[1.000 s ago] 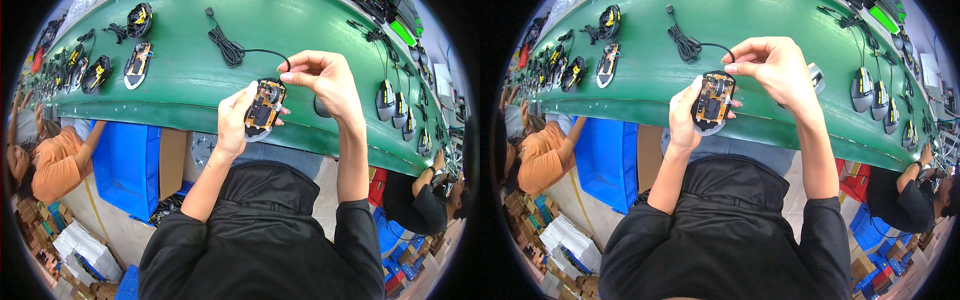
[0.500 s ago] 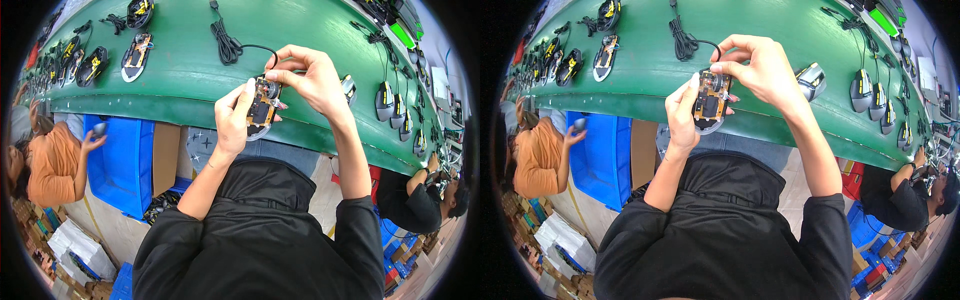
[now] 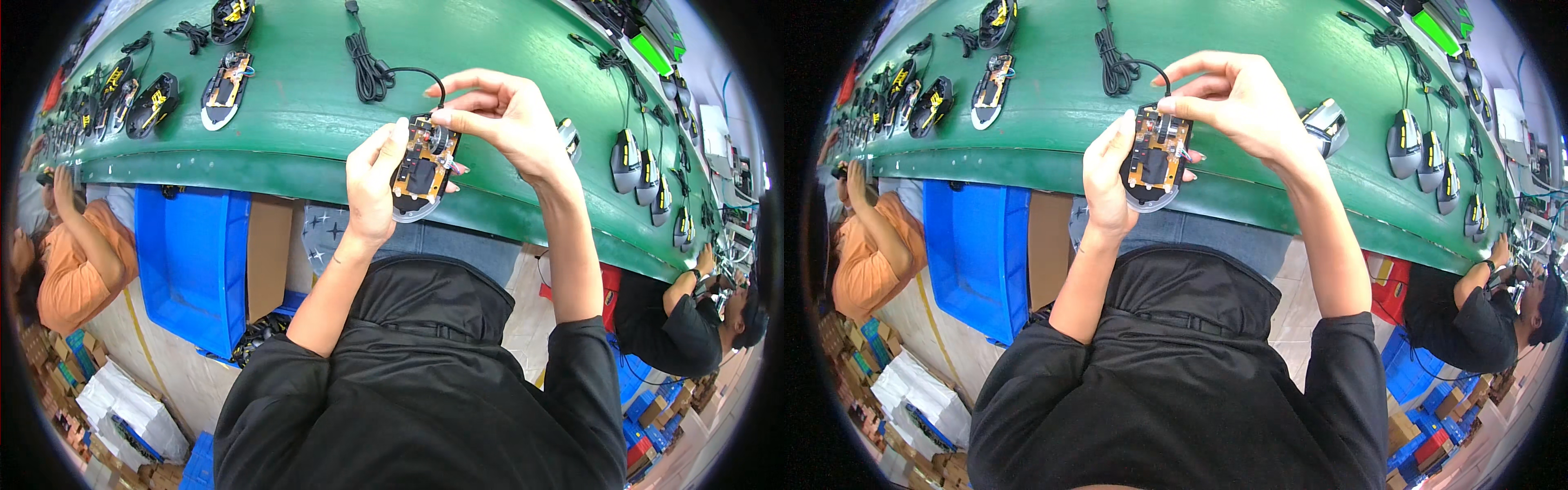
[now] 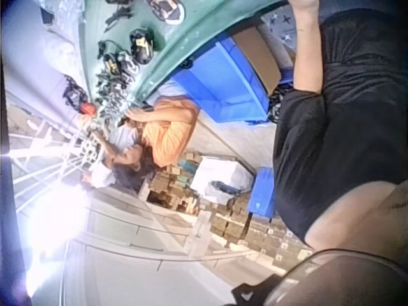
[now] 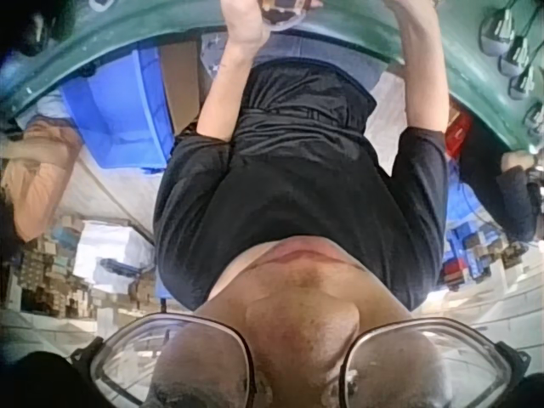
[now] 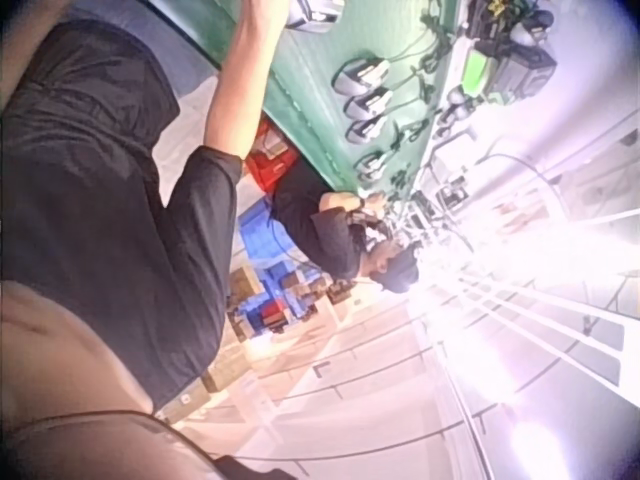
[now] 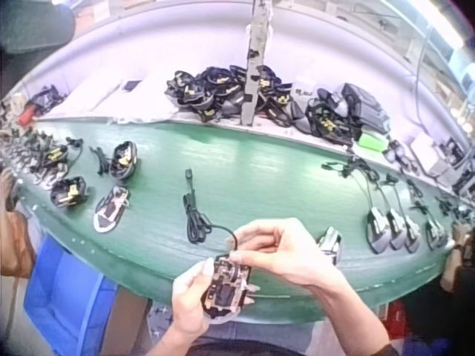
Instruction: The person assembles computer mice on an assembly line by fitting wires and circuit boards into the mouse bases, snapping the top shells onto the bases by hand, and placing the assembled mice back onto the conveyor belt.
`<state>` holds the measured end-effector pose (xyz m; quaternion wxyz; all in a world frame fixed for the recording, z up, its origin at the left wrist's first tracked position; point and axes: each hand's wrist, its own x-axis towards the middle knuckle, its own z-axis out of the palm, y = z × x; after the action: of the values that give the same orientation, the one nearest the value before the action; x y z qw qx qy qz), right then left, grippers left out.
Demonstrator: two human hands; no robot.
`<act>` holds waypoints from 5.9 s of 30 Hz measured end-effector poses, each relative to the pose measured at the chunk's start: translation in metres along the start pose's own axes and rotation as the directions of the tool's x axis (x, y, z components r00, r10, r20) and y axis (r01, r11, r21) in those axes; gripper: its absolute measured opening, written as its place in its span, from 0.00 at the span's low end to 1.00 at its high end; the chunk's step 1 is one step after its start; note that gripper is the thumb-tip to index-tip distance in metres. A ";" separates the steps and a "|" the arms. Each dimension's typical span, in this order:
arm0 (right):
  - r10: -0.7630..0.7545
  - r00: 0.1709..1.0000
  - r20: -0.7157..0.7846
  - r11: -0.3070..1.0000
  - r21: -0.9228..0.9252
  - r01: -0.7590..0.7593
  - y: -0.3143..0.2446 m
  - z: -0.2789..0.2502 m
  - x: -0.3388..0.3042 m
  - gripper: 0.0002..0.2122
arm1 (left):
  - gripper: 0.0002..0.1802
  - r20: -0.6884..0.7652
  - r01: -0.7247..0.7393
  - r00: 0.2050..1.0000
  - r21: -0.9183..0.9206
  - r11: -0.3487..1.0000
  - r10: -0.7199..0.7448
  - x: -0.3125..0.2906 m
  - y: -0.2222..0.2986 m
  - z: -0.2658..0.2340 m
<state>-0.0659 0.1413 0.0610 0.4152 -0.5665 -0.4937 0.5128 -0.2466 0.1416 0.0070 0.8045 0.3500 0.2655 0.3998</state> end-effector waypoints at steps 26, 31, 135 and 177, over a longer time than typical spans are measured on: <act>-0.166 0.976 -0.143 0.978 -0.147 0.145 0.020 0.022 0.005 0.04 | 0.24 -0.130 -0.068 0.988 0.112 0.991 0.083 -0.010 -0.004 -0.008; -0.112 0.994 -0.016 0.986 -0.128 0.109 0.014 0.015 0.013 0.06 | 0.24 -0.105 -0.075 0.991 0.066 0.995 0.081 -0.006 0.001 -0.009; -0.293 0.843 -0.450 0.955 -0.093 0.283 0.014 0.130 -0.046 0.32 | 0.21 -0.131 -0.132 0.985 -0.158 0.979 0.111 -0.002 0.035 -0.040; 0.041 0.932 -0.359 0.993 0.114 0.000 -0.035 0.074 -0.025 0.12 | 0.16 -0.005 0.370 0.909 -0.449 0.813 -0.417 0.024 0.050 -0.056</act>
<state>-0.1432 0.1199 0.0902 0.5246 -0.6320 -0.3733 0.4313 -0.2958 0.2029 0.0074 0.9126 0.0761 0.2765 0.2914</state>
